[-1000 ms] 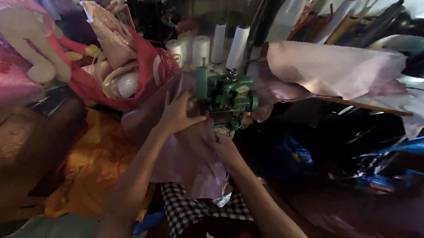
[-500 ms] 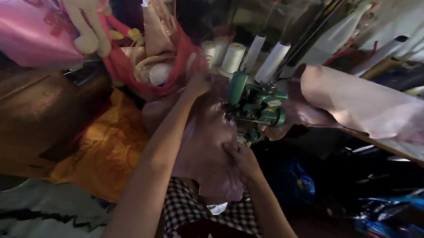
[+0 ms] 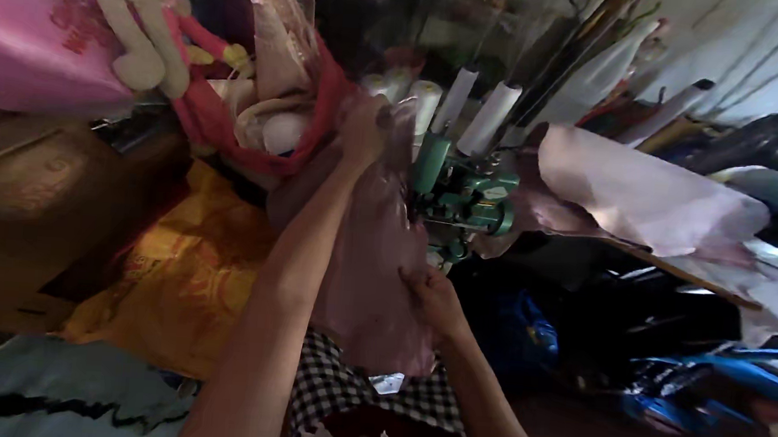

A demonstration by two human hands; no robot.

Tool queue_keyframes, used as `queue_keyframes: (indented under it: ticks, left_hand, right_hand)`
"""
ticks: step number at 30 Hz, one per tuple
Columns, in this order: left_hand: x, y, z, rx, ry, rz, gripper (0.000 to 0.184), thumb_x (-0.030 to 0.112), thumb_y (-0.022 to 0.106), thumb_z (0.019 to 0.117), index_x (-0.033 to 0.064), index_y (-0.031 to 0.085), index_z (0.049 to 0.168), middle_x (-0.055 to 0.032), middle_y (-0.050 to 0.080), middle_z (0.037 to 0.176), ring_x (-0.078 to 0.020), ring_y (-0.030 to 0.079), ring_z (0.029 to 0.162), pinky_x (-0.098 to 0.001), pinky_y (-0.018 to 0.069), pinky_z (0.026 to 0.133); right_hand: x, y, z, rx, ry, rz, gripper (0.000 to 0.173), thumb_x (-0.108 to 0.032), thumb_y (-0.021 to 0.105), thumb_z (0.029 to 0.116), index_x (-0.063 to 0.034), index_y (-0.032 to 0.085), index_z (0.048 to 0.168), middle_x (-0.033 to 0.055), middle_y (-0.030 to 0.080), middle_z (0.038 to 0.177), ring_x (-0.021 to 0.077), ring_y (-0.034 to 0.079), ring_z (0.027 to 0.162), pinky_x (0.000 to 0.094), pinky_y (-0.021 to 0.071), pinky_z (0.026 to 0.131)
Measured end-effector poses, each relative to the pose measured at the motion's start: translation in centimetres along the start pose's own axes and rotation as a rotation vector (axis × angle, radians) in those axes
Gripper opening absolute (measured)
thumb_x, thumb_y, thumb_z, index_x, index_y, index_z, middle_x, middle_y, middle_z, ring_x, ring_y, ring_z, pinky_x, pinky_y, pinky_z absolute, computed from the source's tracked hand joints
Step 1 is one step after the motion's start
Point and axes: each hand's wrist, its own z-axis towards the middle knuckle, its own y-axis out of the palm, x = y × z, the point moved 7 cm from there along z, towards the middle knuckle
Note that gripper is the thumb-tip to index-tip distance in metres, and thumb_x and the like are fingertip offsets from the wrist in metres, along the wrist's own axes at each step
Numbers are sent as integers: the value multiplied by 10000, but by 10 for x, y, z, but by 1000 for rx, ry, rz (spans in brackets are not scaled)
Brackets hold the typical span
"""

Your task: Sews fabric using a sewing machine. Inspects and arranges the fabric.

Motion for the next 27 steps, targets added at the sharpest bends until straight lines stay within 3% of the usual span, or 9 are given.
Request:
queue_keyframes:
  ticks: [3, 6, 9, 12, 14, 18, 20, 27]
  left_hand:
    - [-24, 19, 4, -34, -44, 3, 305, 144, 655, 968, -9, 672, 1232, -219, 656, 1285, -363, 601, 1254, -521, 454, 1091]
    - [-37, 34, -2, -108, -130, 76, 425, 245, 701, 958, -17, 627, 1285, -255, 615, 1315, -413, 570, 1269, -590, 433, 1082]
    - [-20, 19, -12, -80, -151, 188, 588, 190, 665, 961, 33, 479, 1497, -249, 447, 1540, -450, 397, 1438, -669, 285, 1154]
    - [17, 5, -33, -93, 12, 238, 402, 23, 631, 924, 5, 637, 1325, -244, 528, 1467, -455, 397, 1436, -685, 260, 1162]
    - [34, 9, -59, -252, 62, 243, 338, 70, 641, 934, 4, 681, 1263, -222, 556, 1446, -416, 401, 1444, -655, 268, 1179]
    - [22, 32, -100, -490, 75, 250, 399, 305, 432, 1097, 134, 622, 1404, -66, 489, 1567, -326, 299, 1531, -684, 146, 1202]
    - [10, 38, -109, -495, 58, 224, 432, 317, 394, 1107, 193, 543, 1493, -18, 440, 1607, -309, 256, 1551, -698, 142, 1196]
    - [8, 39, -112, -467, 2, 209, 439, 306, 387, 1101, 220, 507, 1514, 9, 396, 1635, -313, 199, 1569, -666, 166, 1196]
  right_hand:
    - [-1, 3, 0, -3, 3, -10, 142, -152, 581, 1044, -22, 632, 1018, 14, 690, 806, 65, 671, 699, 248, 584, 652]
    - [-3, 5, -2, -7, 38, -18, 168, -158, 570, 1051, -11, 649, 1070, 24, 699, 828, 70, 677, 715, 248, 585, 664]
    - [-6, 3, -5, -1, 49, 31, 178, -139, 571, 1049, 5, 640, 1128, 37, 714, 863, 71, 697, 749, 249, 599, 697]
    - [-4, -1, -8, 24, 18, 11, 161, -130, 590, 1037, 1, 648, 1109, 27, 717, 888, 53, 694, 778, 238, 595, 727]
    - [-2, -3, -10, 33, 12, -33, 191, -140, 581, 1042, 6, 645, 1147, 31, 709, 927, 47, 684, 807, 240, 585, 746]
    - [0, -4, -12, 45, 27, -119, 222, -174, 564, 1054, 0, 647, 1164, 33, 709, 882, 61, 684, 750, 263, 594, 693]
    - [-2, -6, -13, 47, 40, -198, 235, -190, 558, 1058, -1, 648, 1165, 34, 702, 878, 58, 675, 745, 261, 585, 688]
    - [-3, -10, -12, 82, 26, -215, 205, -171, 562, 1055, -2, 653, 1126, 7, 708, 842, 35, 679, 727, 236, 587, 679]
